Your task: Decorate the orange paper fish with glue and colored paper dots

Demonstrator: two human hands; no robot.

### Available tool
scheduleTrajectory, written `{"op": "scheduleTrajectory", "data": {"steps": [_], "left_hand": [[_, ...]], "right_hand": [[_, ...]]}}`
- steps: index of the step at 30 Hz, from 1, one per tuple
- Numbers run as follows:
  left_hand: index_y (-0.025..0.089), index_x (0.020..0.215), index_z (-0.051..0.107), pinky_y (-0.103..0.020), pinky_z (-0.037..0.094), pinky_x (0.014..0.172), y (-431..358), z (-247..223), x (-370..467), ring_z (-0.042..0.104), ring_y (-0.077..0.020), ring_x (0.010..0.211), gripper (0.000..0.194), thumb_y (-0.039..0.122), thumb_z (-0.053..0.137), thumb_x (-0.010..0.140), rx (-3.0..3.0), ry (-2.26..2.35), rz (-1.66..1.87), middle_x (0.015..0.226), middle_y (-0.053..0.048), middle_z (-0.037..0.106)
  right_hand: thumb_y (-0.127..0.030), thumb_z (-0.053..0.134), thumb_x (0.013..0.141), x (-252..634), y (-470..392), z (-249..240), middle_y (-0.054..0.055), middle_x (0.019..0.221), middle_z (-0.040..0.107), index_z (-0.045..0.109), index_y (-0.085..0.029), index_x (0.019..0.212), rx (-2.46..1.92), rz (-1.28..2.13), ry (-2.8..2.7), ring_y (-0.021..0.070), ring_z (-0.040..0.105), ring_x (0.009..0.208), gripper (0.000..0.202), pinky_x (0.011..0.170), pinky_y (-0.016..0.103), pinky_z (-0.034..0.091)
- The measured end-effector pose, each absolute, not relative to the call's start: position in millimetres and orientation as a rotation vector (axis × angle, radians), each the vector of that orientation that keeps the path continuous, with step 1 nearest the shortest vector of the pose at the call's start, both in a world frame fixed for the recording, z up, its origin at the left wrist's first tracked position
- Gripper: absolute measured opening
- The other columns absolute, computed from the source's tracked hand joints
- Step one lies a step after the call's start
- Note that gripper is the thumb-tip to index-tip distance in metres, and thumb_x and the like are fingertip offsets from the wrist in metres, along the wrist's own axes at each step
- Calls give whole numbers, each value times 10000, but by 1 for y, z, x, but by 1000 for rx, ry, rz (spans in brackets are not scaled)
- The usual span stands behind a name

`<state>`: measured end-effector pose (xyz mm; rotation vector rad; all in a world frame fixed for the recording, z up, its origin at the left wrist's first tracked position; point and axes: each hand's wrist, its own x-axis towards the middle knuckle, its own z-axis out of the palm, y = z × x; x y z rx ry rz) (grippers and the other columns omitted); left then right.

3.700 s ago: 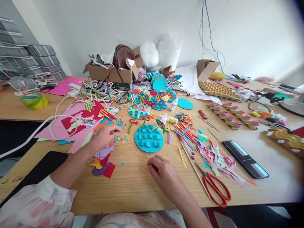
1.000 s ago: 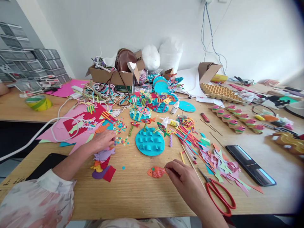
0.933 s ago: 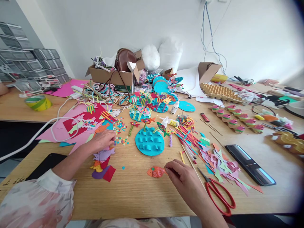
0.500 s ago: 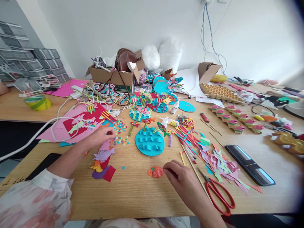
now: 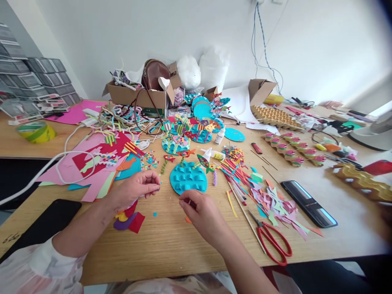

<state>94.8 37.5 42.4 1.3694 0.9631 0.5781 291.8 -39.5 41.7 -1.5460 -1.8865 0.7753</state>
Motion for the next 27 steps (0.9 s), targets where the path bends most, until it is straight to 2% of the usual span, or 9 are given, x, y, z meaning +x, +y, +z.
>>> {"op": "scheduleTrajectory", "data": {"steps": [11, 17, 27], "left_hand": [[167, 720, 535, -188, 319, 464, 20, 40, 115, 404, -67, 493, 126, 270, 566, 654, 1468, 967, 603, 564, 62, 470], [165, 709, 534, -179, 318, 454, 21, 35, 115, 403, -60, 488, 81, 227, 553, 661, 1490, 921, 600, 566, 67, 475], [168, 694, 521, -183, 300, 452, 18, 30, 114, 409, -66, 485, 102, 254, 576, 697, 1436, 904, 560, 529, 69, 443]], "right_hand": [[-165, 536, 753, 266, -25, 31, -29, 626, 562, 593, -167, 813, -1432, 941, -1627, 83, 459, 518, 83, 481, 187, 330], [-171, 525, 750, 264, -24, 26, -39, 581, 519, 575, -163, 739, -1419, 997, -1572, 79, 428, 507, 52, 461, 187, 301], [-210, 507, 728, 266, -23, 20, -54, 537, 474, 517, -173, 662, -1359, 1214, -1465, 67, 408, 456, 76, 419, 178, 295]]}}
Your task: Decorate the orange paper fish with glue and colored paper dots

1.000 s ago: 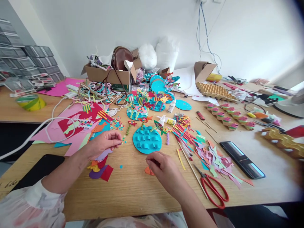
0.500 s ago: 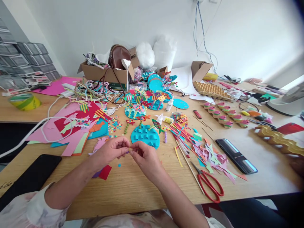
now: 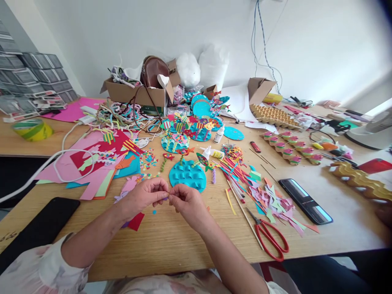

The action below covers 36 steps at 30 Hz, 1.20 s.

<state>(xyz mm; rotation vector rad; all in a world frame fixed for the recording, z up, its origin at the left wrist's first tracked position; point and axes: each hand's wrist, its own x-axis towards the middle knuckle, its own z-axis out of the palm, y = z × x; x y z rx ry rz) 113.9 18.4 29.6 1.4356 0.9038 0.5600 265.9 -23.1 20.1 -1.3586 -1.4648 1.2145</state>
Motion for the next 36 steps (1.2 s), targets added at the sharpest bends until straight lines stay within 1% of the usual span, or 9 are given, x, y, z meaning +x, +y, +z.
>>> {"op": "scheduleTrajectory", "data": {"steps": [7, 13, 17, 20, 24, 30, 36], "left_hand": [[156, 741, 551, -190, 315, 463, 21, 24, 114, 404, -64, 489, 149, 280, 591, 667, 1408, 902, 515, 569, 56, 481], [149, 767, 549, -177, 274, 416, 16, 28, 116, 406, -63, 458, 204, 324, 594, 672, 1220, 942, 499, 526, 52, 491], [149, 785, 541, -172, 309, 446, 12, 25, 117, 436, -57, 484, 219, 316, 632, 677, 1082, 868, 481, 580, 39, 521], [147, 761, 535, -169, 321, 453, 11, 22, 119, 435, -55, 486, 198, 297, 633, 677, 1132, 886, 480, 573, 46, 514], [151, 710, 517, -169, 290, 412, 12, 21, 124, 411, -61, 449, 186, 319, 593, 686, 1263, 947, 478, 510, 58, 483], [156, 697, 511, -175, 293, 399, 11, 20, 127, 407, -67, 429, 178, 325, 560, 669, 1358, 989, 450, 487, 64, 468], [159, 683, 506, -178, 281, 402, 8, 25, 133, 414, -74, 442, 170, 321, 546, 652, 1369, 993, 434, 476, 64, 463]], "right_hand": [[-214, 501, 723, 271, -24, 20, -49, 539, 504, 516, -178, 672, -1391, 1239, -1405, 68, 416, 447, 64, 419, 179, 311], [-224, 502, 727, 274, -26, 19, -48, 535, 503, 521, -181, 666, -1455, 1146, -1445, 77, 423, 458, 77, 438, 189, 312], [-204, 498, 735, 275, -27, 18, -51, 532, 502, 533, -180, 671, -1486, 1071, -1492, 80, 427, 467, 77, 450, 188, 314], [-177, 495, 734, 275, -27, 19, -54, 527, 490, 533, -178, 660, -1509, 1020, -1542, 78, 422, 476, 84, 448, 181, 304], [-144, 499, 724, 275, -29, 20, -53, 533, 485, 541, -173, 660, -1531, 982, -1607, 73, 402, 485, 83, 439, 172, 285], [-170, 498, 740, 280, -31, 21, -57, 533, 479, 551, -176, 684, -1541, 993, -1598, 75, 414, 486, 77, 443, 174, 293], [-142, 497, 717, 283, -33, 21, -53, 552, 494, 555, -176, 670, -1549, 978, -1611, 79, 421, 497, 82, 458, 182, 296]]}}
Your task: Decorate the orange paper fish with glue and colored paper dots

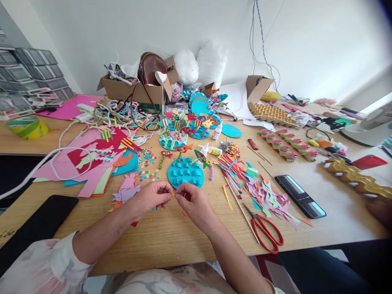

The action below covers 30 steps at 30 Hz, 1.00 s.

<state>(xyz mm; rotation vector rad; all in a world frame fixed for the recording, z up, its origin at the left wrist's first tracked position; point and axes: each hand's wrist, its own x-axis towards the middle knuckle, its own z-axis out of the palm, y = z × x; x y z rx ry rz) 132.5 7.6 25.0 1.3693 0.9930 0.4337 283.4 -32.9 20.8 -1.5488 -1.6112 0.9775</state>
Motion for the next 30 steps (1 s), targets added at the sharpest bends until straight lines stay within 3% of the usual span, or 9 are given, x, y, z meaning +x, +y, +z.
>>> {"op": "scheduleTrajectory", "data": {"steps": [16, 18, 23, 30], "left_hand": [[180, 762, 522, -177, 288, 401, 4, 10, 142, 435, -87, 453, 129, 289, 531, 693, 1416, 931, 371, 494, 72, 453], [184, 775, 542, -192, 323, 434, 2, 7, 143, 458, -97, 482, 100, 254, 507, 713, 1525, 937, 365, 542, 56, 491], [198, 792, 625, -260, 401, 708, -11, -7, 144, 551, -173, 788, 173, 151, 459, 775, 2105, 897, 320, 815, -29, 609], [202, 868, 601, -252, 391, 680, -26, -14, 148, 520, -173, 767, 257, 102, 365, 850, 2452, 901, 82, 815, -27, 546]], "right_hand": [[-107, 471, 727, 302, -44, 23, -55, 538, 476, 532, -170, 652, -1558, 1049, -1646, 75, 420, 489, 116, 460, 178, 302], [-92, 468, 722, 310, -49, 27, -46, 551, 497, 538, -169, 657, -1611, 993, -1691, 84, 445, 511, 123, 484, 185, 317], [-64, 465, 703, 323, -62, 23, 15, 645, 594, 577, -161, 663, -1864, 764, -1881, 125, 511, 601, 154, 553, 222, 342], [-115, 451, 772, 318, -67, 9, 68, 792, 659, 613, -164, 770, -2054, 696, -2045, 158, 581, 720, 169, 618, 237, 362]]}}
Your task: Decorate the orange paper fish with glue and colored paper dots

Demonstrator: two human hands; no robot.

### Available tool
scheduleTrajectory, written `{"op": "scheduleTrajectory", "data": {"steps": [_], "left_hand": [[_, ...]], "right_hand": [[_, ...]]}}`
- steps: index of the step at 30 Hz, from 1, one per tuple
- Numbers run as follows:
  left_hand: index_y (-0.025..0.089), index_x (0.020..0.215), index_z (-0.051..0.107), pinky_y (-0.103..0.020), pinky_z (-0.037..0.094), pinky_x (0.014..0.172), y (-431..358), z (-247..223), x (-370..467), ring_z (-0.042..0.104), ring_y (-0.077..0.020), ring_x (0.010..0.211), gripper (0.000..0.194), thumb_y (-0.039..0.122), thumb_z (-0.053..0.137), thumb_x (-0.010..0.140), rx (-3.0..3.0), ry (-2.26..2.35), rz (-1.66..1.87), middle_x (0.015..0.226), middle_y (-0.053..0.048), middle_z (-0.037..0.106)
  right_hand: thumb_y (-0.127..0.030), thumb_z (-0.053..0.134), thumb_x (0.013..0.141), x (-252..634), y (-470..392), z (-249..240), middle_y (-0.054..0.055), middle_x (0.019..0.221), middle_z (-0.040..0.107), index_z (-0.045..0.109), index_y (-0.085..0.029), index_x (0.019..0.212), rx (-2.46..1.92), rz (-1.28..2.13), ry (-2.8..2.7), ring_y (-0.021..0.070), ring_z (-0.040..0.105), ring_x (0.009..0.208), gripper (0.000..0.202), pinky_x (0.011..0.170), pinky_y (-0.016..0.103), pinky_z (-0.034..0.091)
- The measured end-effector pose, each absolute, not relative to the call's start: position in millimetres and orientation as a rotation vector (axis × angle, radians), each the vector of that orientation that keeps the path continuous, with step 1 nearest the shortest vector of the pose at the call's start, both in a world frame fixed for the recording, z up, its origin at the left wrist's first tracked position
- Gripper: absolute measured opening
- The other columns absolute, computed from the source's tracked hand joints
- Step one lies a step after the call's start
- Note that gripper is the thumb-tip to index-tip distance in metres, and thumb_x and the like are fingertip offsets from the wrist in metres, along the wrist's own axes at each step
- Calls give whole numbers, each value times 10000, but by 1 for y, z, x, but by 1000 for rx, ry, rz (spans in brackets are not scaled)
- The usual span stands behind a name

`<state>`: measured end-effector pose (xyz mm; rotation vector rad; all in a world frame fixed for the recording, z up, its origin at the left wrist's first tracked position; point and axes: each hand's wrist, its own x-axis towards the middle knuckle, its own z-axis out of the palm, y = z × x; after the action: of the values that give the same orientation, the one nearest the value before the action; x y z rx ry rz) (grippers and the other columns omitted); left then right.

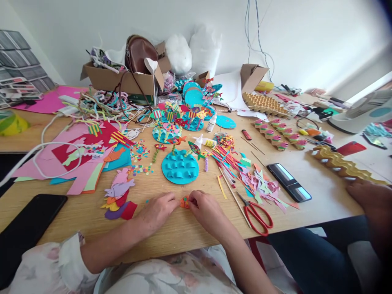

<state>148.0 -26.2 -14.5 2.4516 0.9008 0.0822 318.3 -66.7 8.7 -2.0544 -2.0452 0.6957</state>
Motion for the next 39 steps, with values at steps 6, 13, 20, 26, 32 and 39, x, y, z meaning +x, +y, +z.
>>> {"op": "scheduleTrajectory", "data": {"steps": [6, 13, 20, 26, 32, 39], "left_hand": [[208, 993, 574, -246, 409, 712, -27, -17, 148, 523, -156, 812, 270, 106, 352, 878, 2611, 864, 29, 863, -14, 540], [216, 978, 578, -234, 405, 715, -29, -14, 149, 517, -145, 825, 257, 116, 359, 888, 2674, 886, 5, 863, -5, 541], [210, 966, 574, -218, 394, 696, -30, -11, 150, 511, -137, 810, 238, 130, 360, 900, 2683, 887, -25, 844, -1, 530], [214, 969, 569, -223, 398, 709, -30, -17, 149, 506, -139, 819, 241, 126, 356, 897, 2691, 888, 15, 857, -2, 530], [209, 990, 569, -237, 403, 721, -30, -22, 148, 508, -147, 825, 249, 119, 359, 892, 2678, 877, 43, 865, -9, 535], [205, 965, 566, -218, 396, 702, -31, -20, 148, 508, -133, 813, 231, 125, 360, 899, 2710, 874, 17, 856, -5, 532]], "right_hand": [[-153, 449, 796, 314, -63, 11, 75, 811, 670, 624, -159, 777, -2113, 703, -2083, 171, 603, 758, 177, 618, 241, 358], [-182, 431, 816, 313, -62, 9, 75, 846, 668, 612, -161, 806, -2154, 695, -2106, 174, 608, 788, 183, 629, 242, 357], [-180, 425, 816, 312, -61, 7, 81, 847, 669, 609, -157, 799, -2202, 676, -2116, 183, 616, 793, 185, 621, 250, 358], [-184, 421, 817, 311, -63, 8, 73, 835, 668, 604, -163, 801, -2219, 633, -2126, 185, 617, 775, 184, 601, 256, 346], [-180, 425, 818, 311, -63, 8, 68, 831, 660, 594, -169, 807, -2237, 602, -2132, 177, 608, 763, 170, 583, 255, 328], [-175, 427, 813, 311, -62, 8, 59, 849, 646, 583, -176, 833, -2241, 593, -2130, 169, 596, 747, 158, 558, 252, 306]]}}
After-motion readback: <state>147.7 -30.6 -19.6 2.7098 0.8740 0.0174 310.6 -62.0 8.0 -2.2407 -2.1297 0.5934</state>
